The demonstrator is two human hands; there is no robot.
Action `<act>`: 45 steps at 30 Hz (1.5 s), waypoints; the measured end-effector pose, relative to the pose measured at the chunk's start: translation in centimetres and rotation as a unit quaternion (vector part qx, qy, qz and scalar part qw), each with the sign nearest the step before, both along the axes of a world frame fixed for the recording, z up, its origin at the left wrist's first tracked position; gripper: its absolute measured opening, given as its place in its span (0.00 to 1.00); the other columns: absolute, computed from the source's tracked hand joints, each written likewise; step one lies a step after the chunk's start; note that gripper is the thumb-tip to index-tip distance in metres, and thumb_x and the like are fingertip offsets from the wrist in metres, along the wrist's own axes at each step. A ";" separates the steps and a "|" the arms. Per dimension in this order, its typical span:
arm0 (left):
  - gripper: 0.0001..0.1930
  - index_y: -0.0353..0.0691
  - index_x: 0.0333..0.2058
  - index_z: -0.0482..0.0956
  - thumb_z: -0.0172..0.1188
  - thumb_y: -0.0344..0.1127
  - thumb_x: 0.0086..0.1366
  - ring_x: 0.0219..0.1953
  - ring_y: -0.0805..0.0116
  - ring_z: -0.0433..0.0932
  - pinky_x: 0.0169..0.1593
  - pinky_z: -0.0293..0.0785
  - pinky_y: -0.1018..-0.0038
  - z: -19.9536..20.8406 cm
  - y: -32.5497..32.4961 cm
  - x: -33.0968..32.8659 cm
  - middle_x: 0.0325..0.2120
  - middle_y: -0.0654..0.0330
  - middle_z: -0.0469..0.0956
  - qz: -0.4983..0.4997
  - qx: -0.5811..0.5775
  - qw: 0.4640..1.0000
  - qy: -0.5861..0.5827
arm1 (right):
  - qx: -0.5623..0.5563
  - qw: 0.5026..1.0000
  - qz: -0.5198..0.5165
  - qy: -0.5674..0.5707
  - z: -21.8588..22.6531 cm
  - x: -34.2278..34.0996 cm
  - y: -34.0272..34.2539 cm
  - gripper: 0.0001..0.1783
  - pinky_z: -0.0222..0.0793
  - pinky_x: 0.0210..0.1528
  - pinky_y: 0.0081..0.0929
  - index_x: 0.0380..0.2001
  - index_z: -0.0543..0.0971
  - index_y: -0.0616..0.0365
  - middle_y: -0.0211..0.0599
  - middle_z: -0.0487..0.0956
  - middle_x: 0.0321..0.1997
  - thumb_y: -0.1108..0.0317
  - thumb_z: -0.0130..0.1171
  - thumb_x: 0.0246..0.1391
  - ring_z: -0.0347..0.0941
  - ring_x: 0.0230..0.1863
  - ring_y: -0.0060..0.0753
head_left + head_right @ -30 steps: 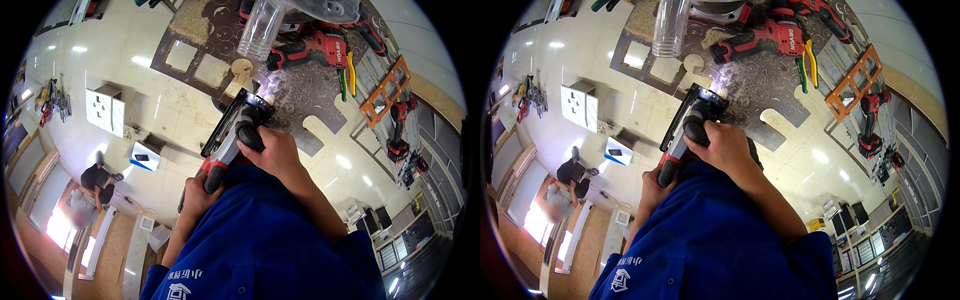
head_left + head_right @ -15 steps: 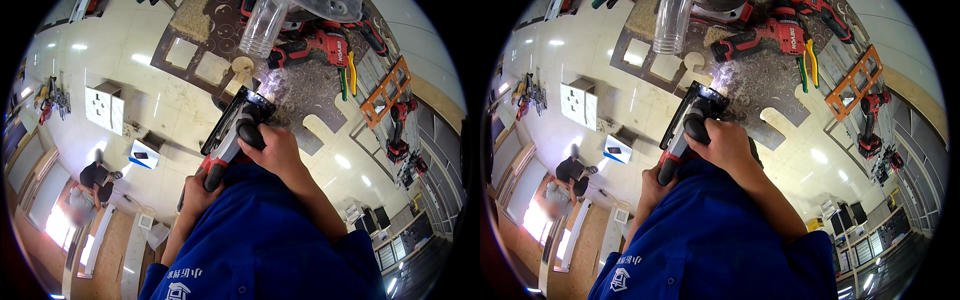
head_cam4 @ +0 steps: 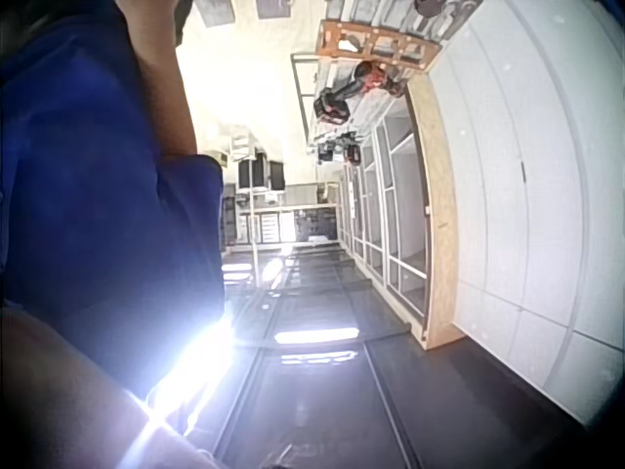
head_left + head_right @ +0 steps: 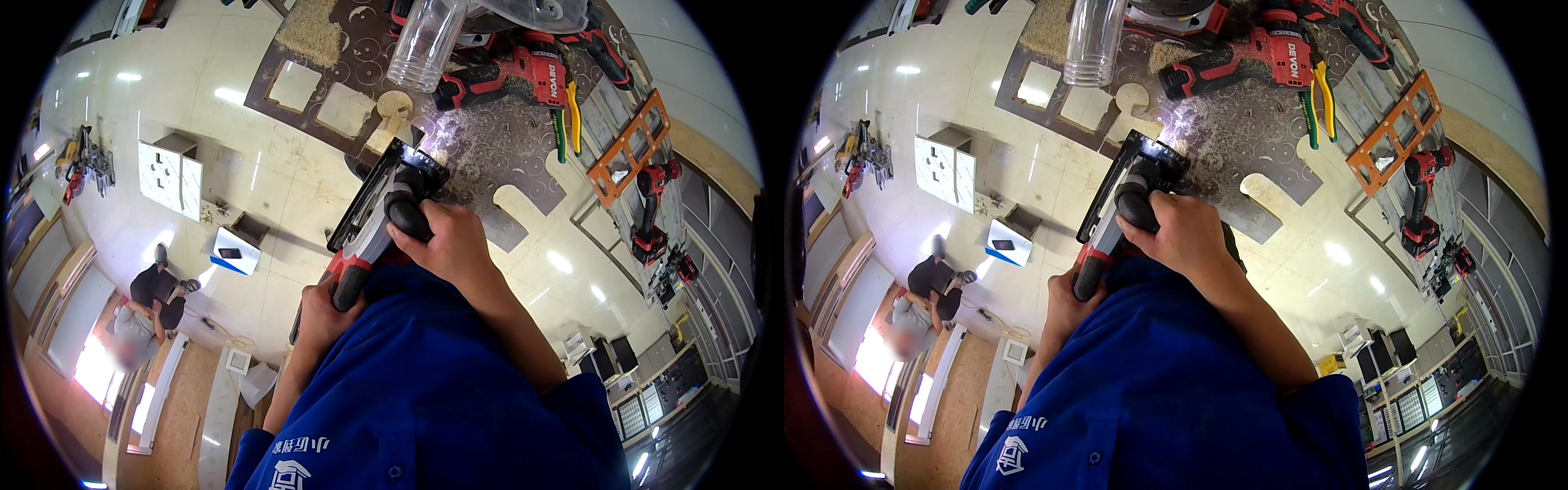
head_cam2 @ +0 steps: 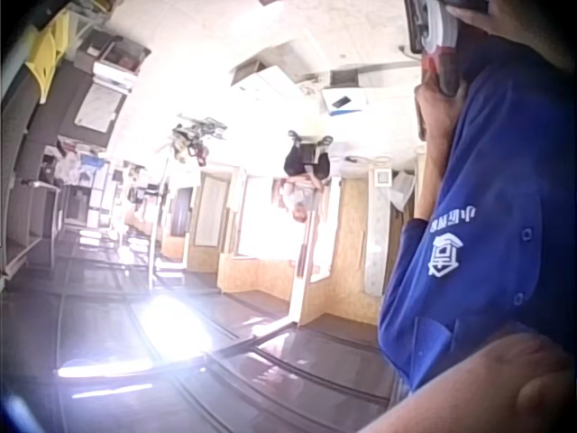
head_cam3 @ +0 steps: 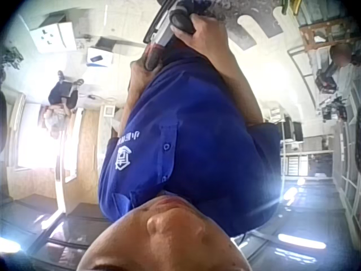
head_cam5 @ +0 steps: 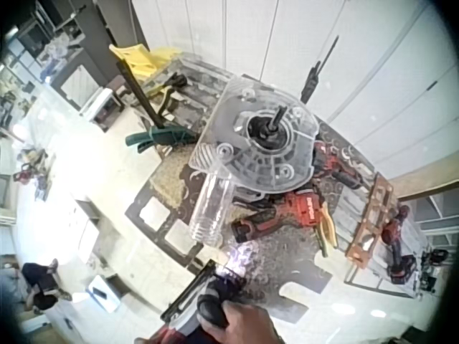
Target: The person uses a handheld router to cut a pattern into a piece of wood on a workbench. They then use a drill to make holes in a wooden frame and a jigsaw to cut a shape out of a larger wooden board. The person handles various power tools and wooden components throughout the process.
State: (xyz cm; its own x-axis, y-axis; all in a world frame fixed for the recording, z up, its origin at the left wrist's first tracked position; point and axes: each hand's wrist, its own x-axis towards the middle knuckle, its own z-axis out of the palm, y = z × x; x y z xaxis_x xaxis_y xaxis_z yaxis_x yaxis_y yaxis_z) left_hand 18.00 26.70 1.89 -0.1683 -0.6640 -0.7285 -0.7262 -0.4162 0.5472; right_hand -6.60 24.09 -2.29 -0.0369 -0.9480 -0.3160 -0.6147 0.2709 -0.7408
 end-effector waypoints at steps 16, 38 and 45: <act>0.12 0.30 0.34 0.82 0.68 0.33 0.55 0.18 0.65 0.75 0.29 0.73 0.67 0.2 -0.3 -0.4 0.17 0.51 0.76 -0.003 0.001 1.000 0.003 | -0.010 1.000 0.003 -0.001 -0.2 -0.3 -0.1 0.24 0.74 0.26 0.47 0.22 0.75 0.59 0.50 0.79 0.20 0.51 0.73 0.52 0.79 0.24 0.58; 0.11 0.33 0.31 0.82 0.70 0.35 0.54 0.22 0.51 0.82 0.31 0.77 0.64 0.1 -0.8 -0.5 0.19 0.47 0.79 -0.008 0.020 1.000 -0.014 | -0.002 1.000 -0.003 -0.005 0.1 -0.5 -0.6 0.24 0.74 0.26 0.47 0.22 0.76 0.59 0.50 0.79 0.21 0.51 0.73 0.52 0.79 0.24 0.58; 0.12 0.33 0.31 0.82 0.71 0.35 0.53 0.22 0.50 0.83 0.31 0.77 0.64 0.2 -1.1 -0.7 0.19 0.46 0.79 -0.005 0.024 0.999 -0.020 | -0.001 1.000 -0.004 -0.005 0.3 -0.7 -0.9 0.23 0.75 0.27 0.47 0.23 0.76 0.59 0.50 0.79 0.21 0.51 0.73 0.52 0.80 0.25 0.58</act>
State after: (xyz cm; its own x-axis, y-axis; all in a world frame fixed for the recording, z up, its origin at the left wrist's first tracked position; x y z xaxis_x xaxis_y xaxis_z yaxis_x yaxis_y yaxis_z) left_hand 17.27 25.58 2.08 -0.1446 -0.6261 -0.7662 -0.7518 -0.4339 0.4965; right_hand -7.35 23.24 -1.96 -0.0411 -0.9481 -0.3154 -0.6052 0.2748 -0.7472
